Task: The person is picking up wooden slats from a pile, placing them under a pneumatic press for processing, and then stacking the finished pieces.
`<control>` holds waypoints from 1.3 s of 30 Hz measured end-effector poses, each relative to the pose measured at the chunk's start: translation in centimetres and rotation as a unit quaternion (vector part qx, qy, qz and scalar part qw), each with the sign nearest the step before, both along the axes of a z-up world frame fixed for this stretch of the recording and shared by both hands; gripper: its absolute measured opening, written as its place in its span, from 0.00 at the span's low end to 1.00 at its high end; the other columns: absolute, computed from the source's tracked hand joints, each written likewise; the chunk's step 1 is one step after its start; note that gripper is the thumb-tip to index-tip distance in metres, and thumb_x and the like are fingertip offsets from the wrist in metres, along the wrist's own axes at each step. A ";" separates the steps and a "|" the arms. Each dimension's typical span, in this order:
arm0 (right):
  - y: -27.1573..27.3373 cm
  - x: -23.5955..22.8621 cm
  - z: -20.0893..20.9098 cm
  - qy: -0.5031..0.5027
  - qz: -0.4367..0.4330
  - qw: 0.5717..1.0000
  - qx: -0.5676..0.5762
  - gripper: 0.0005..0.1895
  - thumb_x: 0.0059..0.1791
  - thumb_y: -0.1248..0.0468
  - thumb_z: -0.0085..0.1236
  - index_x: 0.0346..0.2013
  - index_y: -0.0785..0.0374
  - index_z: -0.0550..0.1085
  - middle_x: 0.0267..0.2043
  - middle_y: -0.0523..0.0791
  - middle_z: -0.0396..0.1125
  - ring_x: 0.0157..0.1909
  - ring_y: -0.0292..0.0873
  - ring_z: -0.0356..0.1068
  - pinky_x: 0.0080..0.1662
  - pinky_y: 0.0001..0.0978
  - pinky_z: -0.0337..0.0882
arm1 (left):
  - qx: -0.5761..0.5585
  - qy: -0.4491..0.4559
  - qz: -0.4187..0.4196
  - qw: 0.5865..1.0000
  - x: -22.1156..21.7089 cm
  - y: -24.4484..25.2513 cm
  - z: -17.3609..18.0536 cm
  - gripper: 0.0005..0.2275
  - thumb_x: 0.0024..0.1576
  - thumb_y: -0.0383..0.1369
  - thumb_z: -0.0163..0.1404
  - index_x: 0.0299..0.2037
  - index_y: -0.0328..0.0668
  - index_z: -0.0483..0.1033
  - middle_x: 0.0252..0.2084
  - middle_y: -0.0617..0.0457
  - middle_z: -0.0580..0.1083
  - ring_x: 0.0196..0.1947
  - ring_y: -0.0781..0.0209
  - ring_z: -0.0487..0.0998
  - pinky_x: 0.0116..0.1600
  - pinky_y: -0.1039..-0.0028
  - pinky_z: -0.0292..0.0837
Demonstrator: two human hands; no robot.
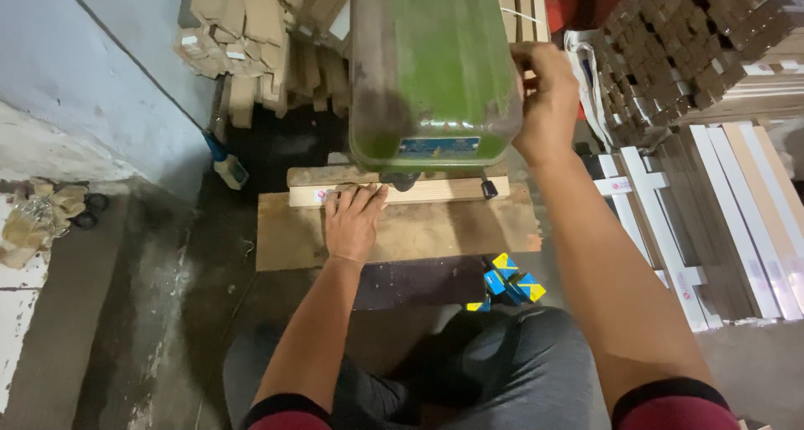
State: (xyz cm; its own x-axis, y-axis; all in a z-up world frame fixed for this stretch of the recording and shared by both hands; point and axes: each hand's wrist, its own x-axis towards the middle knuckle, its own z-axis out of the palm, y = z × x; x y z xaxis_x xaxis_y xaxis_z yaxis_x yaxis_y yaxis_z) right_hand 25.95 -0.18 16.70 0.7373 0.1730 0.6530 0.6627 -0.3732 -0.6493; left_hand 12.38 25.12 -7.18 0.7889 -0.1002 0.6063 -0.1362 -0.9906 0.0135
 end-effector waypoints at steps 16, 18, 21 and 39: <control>-4.3 -2.1 -9.7 0.358 -0.051 0.879 -0.309 0.20 0.51 0.56 0.53 0.41 0.72 0.81 0.41 0.62 0.74 0.47 0.68 0.74 0.47 0.59 0.71 | -0.068 0.019 0.004 0.997 0.6 0.2 -1.2 0.11 0.65 0.42 0.47 0.56 0.66 0.77 0.51 0.63 0.75 0.57 0.62 0.70 0.64 0.57 0.55; -5.6 -3.8 -10.0 0.306 0.053 0.938 -0.153 0.11 0.53 0.76 0.48 0.43 0.74 0.79 0.45 0.63 0.74 0.53 0.67 0.73 0.53 0.56 0.72 | -0.093 0.022 -0.011 0.995 0.4 0.2 -0.8 0.12 0.65 0.44 0.47 0.57 0.65 0.77 0.52 0.65 0.75 0.57 0.63 0.70 0.66 0.59 0.56; -9.2 -4.2 -15.8 0.302 -0.134 0.916 -0.228 0.18 0.55 0.58 0.52 0.49 0.69 0.78 0.44 0.59 0.74 0.49 0.62 0.75 0.50 0.54 0.75 | -0.167 0.015 0.014 0.986 -1.6 -0.1 3.0 0.16 0.61 0.42 0.55 0.59 0.55 0.78 0.55 0.57 0.77 0.53 0.53 0.74 0.66 0.51 0.59; -11.6 -4.7 -23.1 0.448 -0.192 0.866 0.110 0.18 0.57 0.58 0.56 0.51 0.73 0.75 0.44 0.59 0.72 0.44 0.49 0.74 0.43 0.40 0.75 | -0.462 0.137 0.283 0.829 -2.4 4.2 -1.8 0.17 0.68 0.54 0.43 0.52 0.57 0.79 0.50 0.51 0.75 0.63 0.35 0.71 0.65 0.25 0.50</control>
State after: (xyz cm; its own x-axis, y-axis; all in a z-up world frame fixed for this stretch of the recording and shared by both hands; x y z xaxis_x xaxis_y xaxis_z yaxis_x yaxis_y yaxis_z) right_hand 21.27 -11.82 -6.43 0.9408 -0.2536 -0.2249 -0.2894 -0.2558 -0.9224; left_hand 9.94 29.37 -8.95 0.6723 0.7402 0.0080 0.4808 -0.4448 0.7556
